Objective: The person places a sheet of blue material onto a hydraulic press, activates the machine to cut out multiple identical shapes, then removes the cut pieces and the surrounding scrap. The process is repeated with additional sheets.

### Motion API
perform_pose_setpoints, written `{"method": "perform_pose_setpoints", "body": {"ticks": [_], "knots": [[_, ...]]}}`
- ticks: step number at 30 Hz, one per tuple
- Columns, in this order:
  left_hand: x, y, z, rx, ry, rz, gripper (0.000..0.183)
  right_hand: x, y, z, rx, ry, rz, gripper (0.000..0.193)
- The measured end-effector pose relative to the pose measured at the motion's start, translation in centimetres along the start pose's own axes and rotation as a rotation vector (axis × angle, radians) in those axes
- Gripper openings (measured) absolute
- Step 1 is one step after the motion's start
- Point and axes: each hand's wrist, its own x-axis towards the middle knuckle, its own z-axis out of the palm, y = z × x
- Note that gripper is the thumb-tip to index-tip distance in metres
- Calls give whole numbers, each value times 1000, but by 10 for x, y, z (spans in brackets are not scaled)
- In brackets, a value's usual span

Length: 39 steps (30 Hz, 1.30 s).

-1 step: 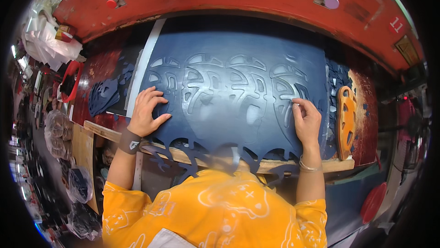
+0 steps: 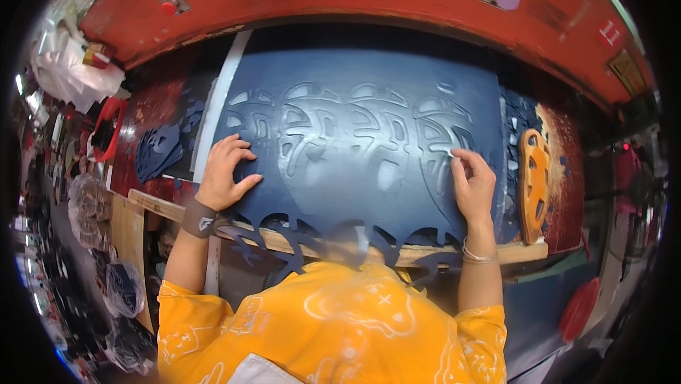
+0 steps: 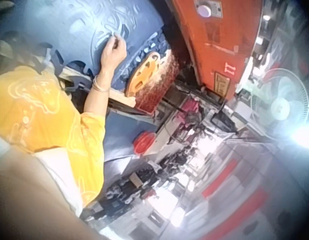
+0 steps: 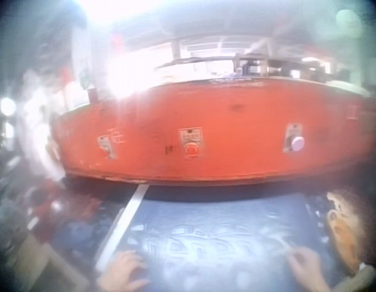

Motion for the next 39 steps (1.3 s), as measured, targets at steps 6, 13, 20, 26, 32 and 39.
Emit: {"method": "perform_pose_setpoints", "body": {"ticks": [6,13,20,26,32,39], "knots": [[12,26,-25,-466,-426,-342,26,-30,12,-70,-75,190,45,17],[125,201,47,-538,-238,526,38,-47,25,-86,95,133,199,23],[133,251,104,-137,-432,778,62,-31,19,-73,199,150,135,22],[147,239,101,-256,-345,777,65,-22,17,-67,292,87,159,19],[161,226,117,-595,-241,343,49,-4,10,-56,358,162,125,20],[189,211,110,-1818,-136,-342,45,9,-26,-14,201,-87,44,39]]}}
